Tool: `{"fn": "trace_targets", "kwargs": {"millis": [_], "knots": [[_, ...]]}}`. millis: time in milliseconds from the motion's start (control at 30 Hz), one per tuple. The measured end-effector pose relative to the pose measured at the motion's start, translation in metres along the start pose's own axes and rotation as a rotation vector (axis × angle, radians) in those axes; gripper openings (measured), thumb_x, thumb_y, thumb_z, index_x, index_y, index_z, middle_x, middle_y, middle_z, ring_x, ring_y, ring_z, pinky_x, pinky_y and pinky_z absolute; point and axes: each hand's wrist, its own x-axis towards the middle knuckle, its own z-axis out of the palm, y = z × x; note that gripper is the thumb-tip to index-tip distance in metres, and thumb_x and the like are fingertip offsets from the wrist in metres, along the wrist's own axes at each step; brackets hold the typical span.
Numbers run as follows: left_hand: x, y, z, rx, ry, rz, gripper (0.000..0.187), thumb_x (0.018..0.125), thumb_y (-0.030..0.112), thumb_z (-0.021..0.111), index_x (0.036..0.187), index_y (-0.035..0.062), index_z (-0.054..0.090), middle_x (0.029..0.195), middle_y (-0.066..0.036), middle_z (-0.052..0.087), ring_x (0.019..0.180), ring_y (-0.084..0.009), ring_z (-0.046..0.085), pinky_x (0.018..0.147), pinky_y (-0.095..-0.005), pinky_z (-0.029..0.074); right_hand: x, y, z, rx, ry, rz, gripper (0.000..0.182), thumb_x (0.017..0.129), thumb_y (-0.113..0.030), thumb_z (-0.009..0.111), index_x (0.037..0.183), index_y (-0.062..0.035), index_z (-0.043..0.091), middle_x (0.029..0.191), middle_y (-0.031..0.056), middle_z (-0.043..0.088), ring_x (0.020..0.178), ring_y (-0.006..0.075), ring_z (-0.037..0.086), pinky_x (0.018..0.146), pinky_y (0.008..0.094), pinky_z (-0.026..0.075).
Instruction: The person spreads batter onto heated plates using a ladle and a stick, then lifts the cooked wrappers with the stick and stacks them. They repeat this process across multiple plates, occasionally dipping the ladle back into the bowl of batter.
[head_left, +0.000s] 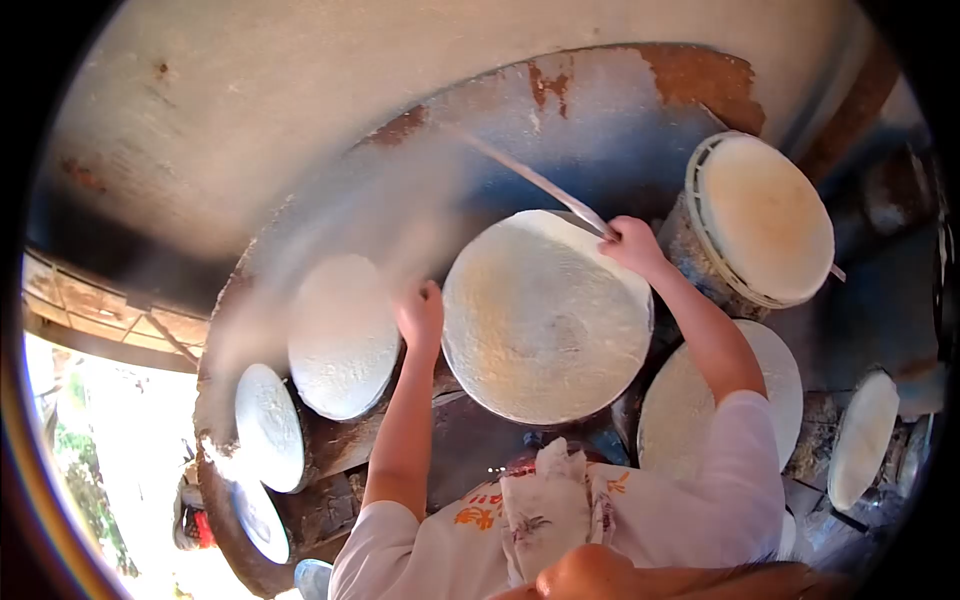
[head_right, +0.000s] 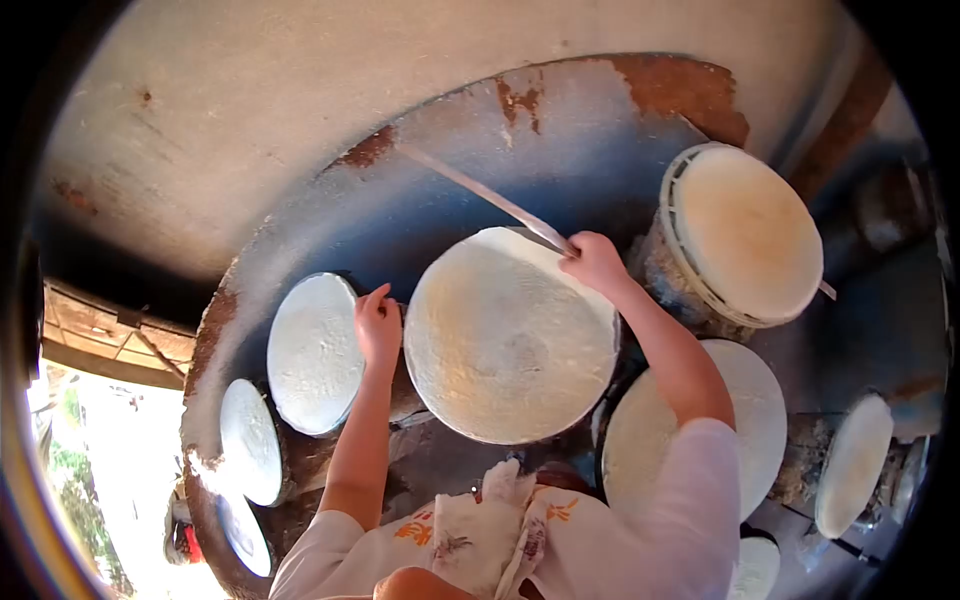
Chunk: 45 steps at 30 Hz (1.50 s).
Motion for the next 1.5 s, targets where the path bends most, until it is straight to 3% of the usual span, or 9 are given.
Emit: {"fn": "trace_targets", "kwargs": {"millis": [167,233,300,600,800,933,1100,1233,1500], "knots": [[0.041,-0.021,0.035,0.032,-0.016,0.409,0.037,0.076,0.011,0.063,0.112,0.0037,0.062,0.100,-0.015,0.062,0.098,-0.0314,0.057,0.092,-0.0390,0.041,-0.047,-0.059,-0.024,-0.007,0.120,-0.232,0.025,0.064,-0.009,0.070,0.063,0.0008,0.047,0.064,0.0144,0.043,0.060,0.0328,0.049,0.054,0.0401,0.039],[0.063,-0.048,0.040,-0.363,-0.500,0.185,0.043,0.078,0.016,0.067,0.118,0.0031,0.057,0.101,-0.011,0.063,0.101,-0.0241,0.057,0.091,-0.0334,0.042,-0.063,-0.079,-0.030,0.045,0.139,-0.276,0.024,0.063,-0.006,0.071,0.063,-0.0002,0.047,0.065,0.0125,0.044,0.059,0.0304,0.049,0.052,0.0374,0.038],[0.052,-0.051,0.022,-0.678,-0.520,-0.073,0.022,0.083,0.008,0.066,0.104,0.0019,0.062,0.113,-0.005,0.055,0.104,-0.0139,0.052,0.088,-0.0268,0.042,-0.083,-0.095,-0.037,0.097,0.147,-0.278,0.024,0.063,-0.006,0.071,0.063,-0.0004,0.047,0.065,0.0114,0.045,0.058,0.0293,0.049,0.051,0.0360,0.038],[-0.062,0.016,-0.121,-1.026,-0.225,0.120,0.008,0.084,0.004,0.061,0.091,0.0009,0.063,0.113,-0.008,0.055,0.107,-0.0183,0.050,0.093,-0.0304,0.038,-0.184,-0.151,-0.080,0.282,0.206,-0.289,0.019,0.066,-0.010,0.075,0.071,0.0000,0.060,0.068,0.0044,0.048,0.062,0.0148,0.047,0.056,0.0298,0.036],[-0.092,0.127,-0.197,-0.631,-0.115,0.591,0.016,0.081,0.007,0.060,0.095,0.0003,0.061,0.098,-0.008,0.061,0.091,-0.0157,0.056,0.081,-0.0273,0.044,-0.305,-0.185,-0.138,0.508,0.359,-0.014,0.018,0.071,-0.011,0.076,0.079,-0.0026,0.062,0.071,-0.0014,0.054,0.063,0.0065,0.049,0.055,0.0231,0.036],[-0.111,0.261,-0.137,-0.524,-0.532,0.678,0.008,0.084,0.008,0.059,0.082,0.0012,0.056,0.079,0.002,0.058,0.070,-0.0068,0.050,0.066,-0.0223,0.041,-0.403,-0.142,-0.205,0.533,0.462,0.499,0.025,0.073,-0.015,0.076,0.090,-0.0038,0.062,0.064,-0.0041,0.050,0.051,0.0033,0.040,0.044,0.0205,0.028],[-0.220,0.447,-0.061,-0.836,-0.274,1.216,0.007,0.081,0.009,0.061,0.082,0.0020,0.059,0.075,-0.007,0.057,0.070,-0.0165,0.054,0.067,-0.0269,0.043,-0.518,-0.088,-0.343,0.183,0.999,0.354,0.016,0.078,-0.012,0.069,0.089,-0.0015,0.063,0.069,0.0010,0.057,0.052,0.0085,0.047,0.045,0.0226,0.034],[-0.341,0.555,-0.010,-0.943,-0.278,1.507,0.010,0.075,0.007,0.067,0.082,0.0031,0.061,0.084,-0.011,0.061,0.082,-0.0288,0.058,0.072,-0.0360,0.046,-0.674,-0.055,-0.445,0.245,1.156,0.408,0.019,0.082,-0.001,0.056,0.100,0.0021,0.062,0.100,0.0110,0.066,0.088,0.0164,0.065,0.063,0.0257,0.053],[-0.513,0.621,0.234,-0.753,-0.345,1.580,0.014,0.073,0.006,0.067,0.086,0.0125,0.067,0.079,-0.006,0.051,0.079,-0.0296,0.051,0.069,-0.0404,0.044,-0.792,0.164,-0.388,0.457,1.603,0.630,0.031,0.076,0.007,0.046,0.099,0.0010,0.066,0.097,0.0102,0.068,0.087,0.0170,0.063,0.069,0.0292,0.052]]}}
